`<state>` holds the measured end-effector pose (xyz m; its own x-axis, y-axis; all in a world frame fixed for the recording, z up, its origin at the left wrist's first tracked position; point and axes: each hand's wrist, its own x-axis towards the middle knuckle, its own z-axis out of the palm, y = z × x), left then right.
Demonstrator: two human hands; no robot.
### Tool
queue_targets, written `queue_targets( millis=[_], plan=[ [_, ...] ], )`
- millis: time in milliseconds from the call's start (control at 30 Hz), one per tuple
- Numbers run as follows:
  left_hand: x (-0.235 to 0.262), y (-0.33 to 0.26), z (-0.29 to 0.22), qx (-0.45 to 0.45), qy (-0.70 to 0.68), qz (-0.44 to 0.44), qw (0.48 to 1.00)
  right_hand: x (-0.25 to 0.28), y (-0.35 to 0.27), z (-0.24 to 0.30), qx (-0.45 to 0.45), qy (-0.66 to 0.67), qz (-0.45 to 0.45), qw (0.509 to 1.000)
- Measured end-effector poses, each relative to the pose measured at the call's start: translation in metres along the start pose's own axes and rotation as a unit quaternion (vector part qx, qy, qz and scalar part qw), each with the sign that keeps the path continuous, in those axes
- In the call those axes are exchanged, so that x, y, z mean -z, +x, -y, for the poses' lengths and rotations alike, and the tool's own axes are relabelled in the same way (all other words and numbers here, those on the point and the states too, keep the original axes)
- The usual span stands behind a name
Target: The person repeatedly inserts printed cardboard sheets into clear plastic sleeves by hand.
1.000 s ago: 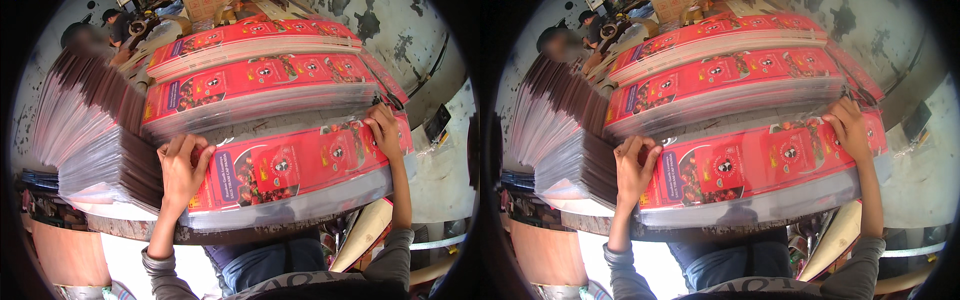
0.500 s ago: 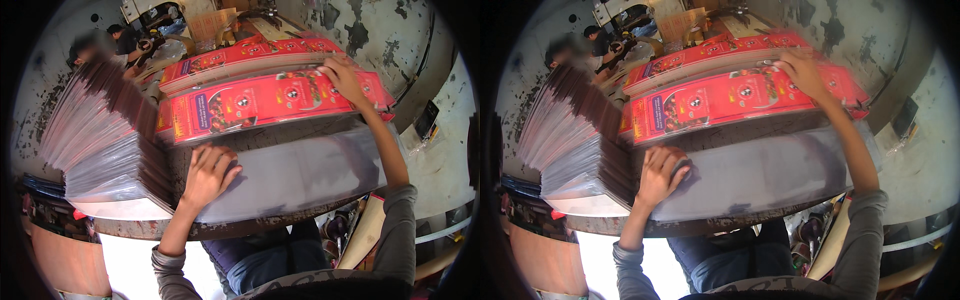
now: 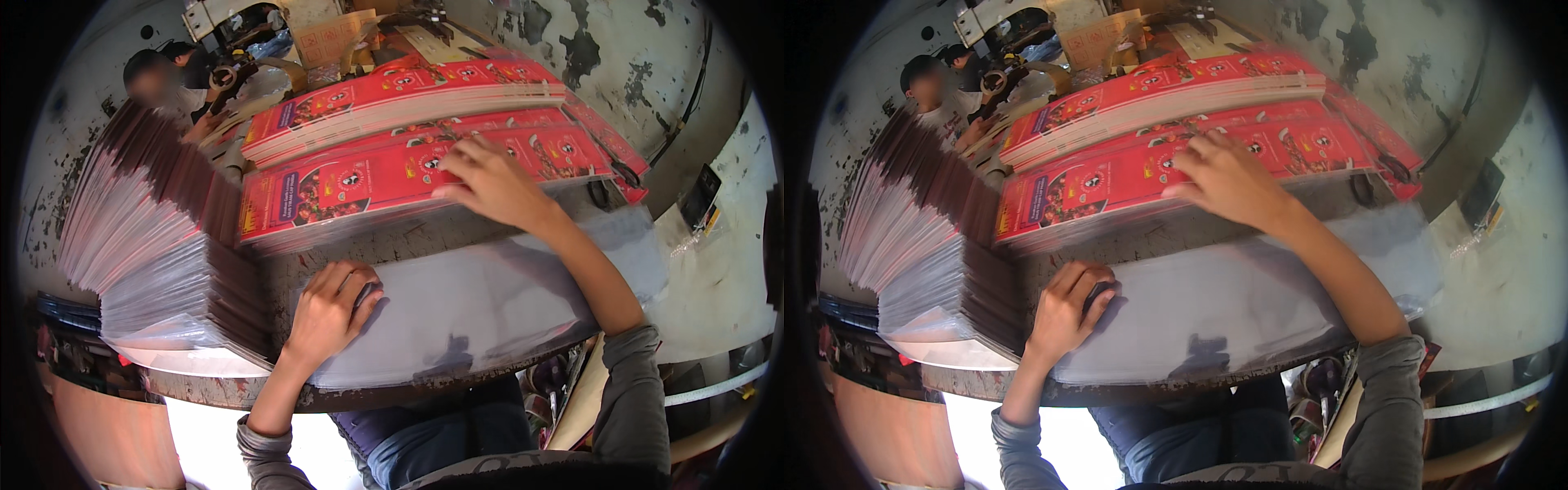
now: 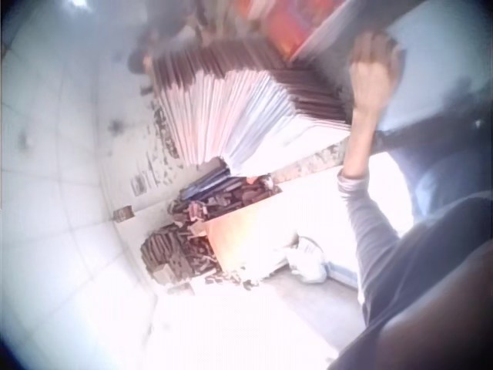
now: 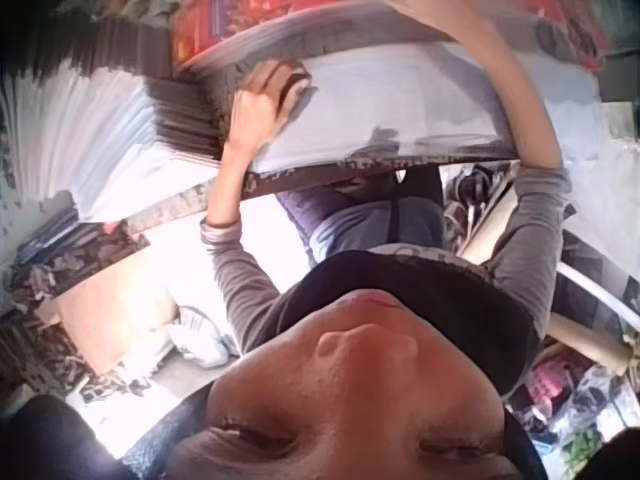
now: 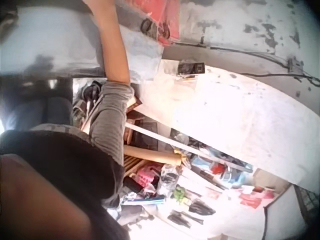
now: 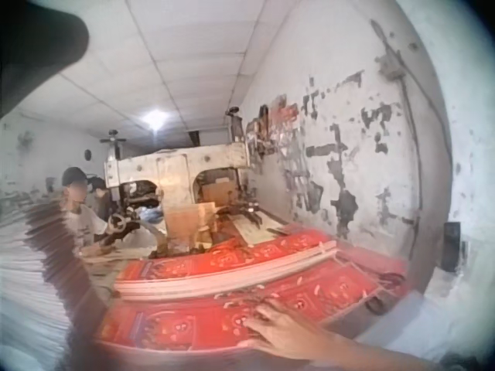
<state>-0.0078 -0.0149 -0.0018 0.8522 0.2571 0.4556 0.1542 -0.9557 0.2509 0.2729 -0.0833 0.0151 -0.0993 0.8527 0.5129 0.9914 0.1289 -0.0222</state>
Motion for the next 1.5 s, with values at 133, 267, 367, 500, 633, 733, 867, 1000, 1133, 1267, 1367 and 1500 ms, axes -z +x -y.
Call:
queue_targets(
  millis=[133, 267, 367, 500, 633, 733, 867, 1000, 1133, 1267, 1367, 1500],
  plan=[
    [-0.002, 0.005, -0.002, -0.006, -0.009, -0.013, 1.0, -0.01, -0.003, 0.017, 0.033, -0.071, -0.028, 0.997],
    [-0.003, 0.006, -0.003, -0.009, -0.007, -0.02, 1.0, -0.023, -0.005, 0.008, 0.057, -0.109, -0.048, 0.991],
    [-0.003, 0.005, -0.004, -0.003, -0.007, -0.022, 1.0, -0.031, -0.002, -0.001, 0.069, -0.079, -0.048, 0.993],
    [-0.003, 0.004, -0.004, -0.006, -0.006, -0.016, 1.0, -0.036, 0.002, -0.006, 0.066, -0.086, -0.045, 0.993],
    [-0.003, 0.003, -0.004, -0.002, -0.015, -0.012, 1.0, -0.035, 0.002, -0.005, 0.065, -0.097, -0.033, 0.993],
    [-0.003, 0.004, -0.004, -0.006, -0.008, -0.019, 1.0, -0.035, 0.002, -0.006, 0.068, -0.098, -0.036, 0.992],
    [-0.001, 0.003, -0.004, 0.005, -0.01, -0.005, 1.0, -0.027, 0.007, -0.006, 0.054, -0.067, -0.031, 0.996],
    [-0.001, 0.003, -0.003, 0.009, -0.008, 0.0, 1.0, -0.025, 0.028, -0.035, 0.029, -0.059, -0.034, 0.997],
    [-0.002, 0.004, -0.002, 0.006, -0.027, -0.003, 1.0, -0.013, 0.061, -0.082, 0.011, -0.114, -0.033, 0.993],
    [-0.001, 0.003, -0.001, 0.012, -0.039, 0.0, 0.999, -0.018, 0.076, -0.104, -0.09, -0.062, -0.043, 0.993],
    [-0.001, 0.003, 0.0, 0.011, -0.044, 0.001, 0.999, -0.024, 0.073, -0.105, -0.082, -0.114, -0.055, 0.989],
    [-0.001, 0.001, 0.001, 0.019, -0.042, 0.005, 0.999, -0.019, 0.069, -0.09, -0.061, -0.156, -0.081, 0.983]
  ],
)
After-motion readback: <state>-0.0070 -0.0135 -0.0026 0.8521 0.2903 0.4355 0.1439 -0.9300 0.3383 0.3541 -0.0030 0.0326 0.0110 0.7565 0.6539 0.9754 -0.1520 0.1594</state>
